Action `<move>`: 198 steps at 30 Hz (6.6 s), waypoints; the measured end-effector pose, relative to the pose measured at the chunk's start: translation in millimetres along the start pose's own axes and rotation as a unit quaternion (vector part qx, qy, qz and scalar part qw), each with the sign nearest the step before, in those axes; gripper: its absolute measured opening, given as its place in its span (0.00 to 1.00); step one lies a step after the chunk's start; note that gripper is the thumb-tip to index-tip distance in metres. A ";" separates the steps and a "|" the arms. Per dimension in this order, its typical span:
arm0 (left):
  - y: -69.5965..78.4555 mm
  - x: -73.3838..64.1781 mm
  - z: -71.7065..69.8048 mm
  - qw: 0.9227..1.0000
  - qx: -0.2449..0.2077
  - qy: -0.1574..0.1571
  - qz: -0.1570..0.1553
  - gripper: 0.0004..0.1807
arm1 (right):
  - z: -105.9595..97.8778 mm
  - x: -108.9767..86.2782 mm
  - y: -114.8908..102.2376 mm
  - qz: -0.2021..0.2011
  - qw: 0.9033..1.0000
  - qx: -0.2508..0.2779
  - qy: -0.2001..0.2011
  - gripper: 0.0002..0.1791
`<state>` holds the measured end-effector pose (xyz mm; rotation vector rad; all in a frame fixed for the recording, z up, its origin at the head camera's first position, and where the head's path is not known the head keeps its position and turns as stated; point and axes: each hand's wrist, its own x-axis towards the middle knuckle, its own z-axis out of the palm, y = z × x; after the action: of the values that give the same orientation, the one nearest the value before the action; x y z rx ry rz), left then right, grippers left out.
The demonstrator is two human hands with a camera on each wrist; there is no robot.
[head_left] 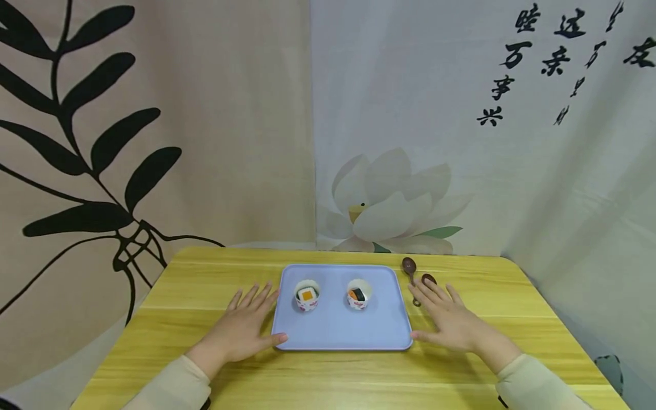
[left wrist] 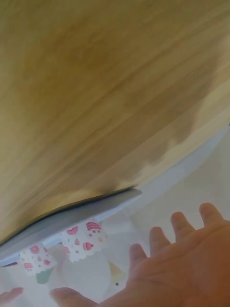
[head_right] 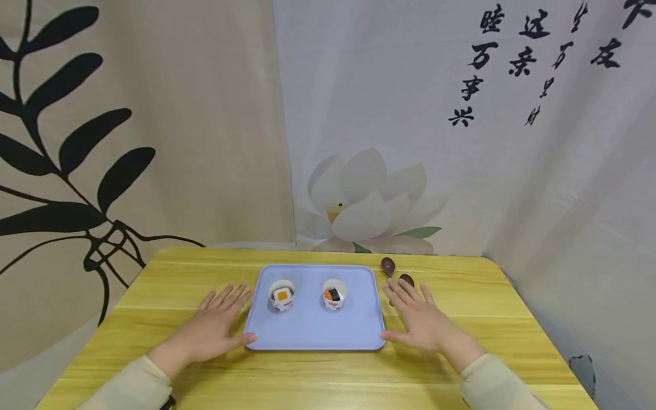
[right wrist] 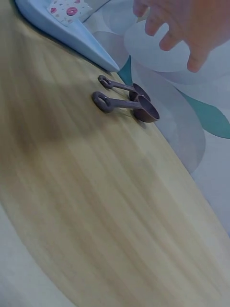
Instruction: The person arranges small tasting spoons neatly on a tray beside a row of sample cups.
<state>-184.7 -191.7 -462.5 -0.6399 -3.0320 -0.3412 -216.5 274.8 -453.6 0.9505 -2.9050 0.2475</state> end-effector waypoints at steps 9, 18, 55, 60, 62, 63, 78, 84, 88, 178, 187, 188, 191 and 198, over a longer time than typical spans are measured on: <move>-0.3 3.7 -2.1 1.000 -0.002 -0.027 0.008 0.51 | 9.6 7.1 -4.7 0.001 1.000 -0.001 -0.020 0.52; 2.2 6.7 -1.1 0.999 -0.017 -0.045 0.013 0.51 | 14.5 10.5 -5.9 0.000 0.999 0.007 -0.035 0.52; -4.2 9.4 13.1 0.997 -0.024 -0.071 -0.006 0.53 | 22.4 10.4 -7.3 0.005 0.996 0.041 -0.084 0.54; -5.5 10.2 13.4 0.997 -0.021 -0.075 -0.005 0.54 | 23.4 11.0 -6.8 0.003 0.995 0.047 -0.086 0.54; -5.3 10.1 12.7 0.997 -0.027 -0.076 -0.006 0.54 | 24.6 11.4 -6.0 0.003 0.995 0.044 -0.089 0.54; -5.1 10.1 12.2 0.997 -0.031 -0.076 -0.006 0.54 | 25.3 11.5 -5.4 0.004 0.995 0.043 -0.090 0.55; -5.7 11.5 11.5 0.997 -0.029 -0.071 -0.002 0.55 | 26.4 12.5 -3.5 0.000 0.995 0.051 -0.089 0.55; -5.1 11.1 11.2 0.997 -0.031 -0.073 -0.002 0.55 | 25.9 11.7 -3.2 0.004 0.995 0.052 -0.084 0.55; -5.0 11.4 11.4 0.997 -0.035 -0.073 -0.002 0.56 | 26.1 11.1 -2.9 0.005 0.995 0.058 -0.084 0.55; -1.4 11.8 7.2 0.997 -0.029 -0.076 -0.011 0.55 | 1.4 12.7 70.5 0.305 0.829 0.463 -0.072 0.27; -1.4 12.6 8.1 0.997 -0.028 -0.076 -0.014 0.55 | 9.2 12.8 74.4 0.296 0.812 0.497 -0.082 0.27; -1.6 12.6 8.2 0.997 -0.029 -0.076 -0.013 0.55 | 9.5 12.9 74.3 0.293 0.812 0.497 -0.083 0.27; -2.1 12.5 8.8 0.997 -0.029 -0.076 -0.012 0.55 | 11.2 13.7 74.1 0.301 0.807 0.503 -0.075 0.28; -3.1 12.5 9.8 0.997 -0.026 -0.077 -0.013 0.56 | 13.2 15.4 72.1 0.316 0.805 0.499 -0.061 0.29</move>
<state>-197.1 -187.3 -471.9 -0.6602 -3.1895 -0.3902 -271.8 320.9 -474.0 -0.0941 -2.9896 1.9302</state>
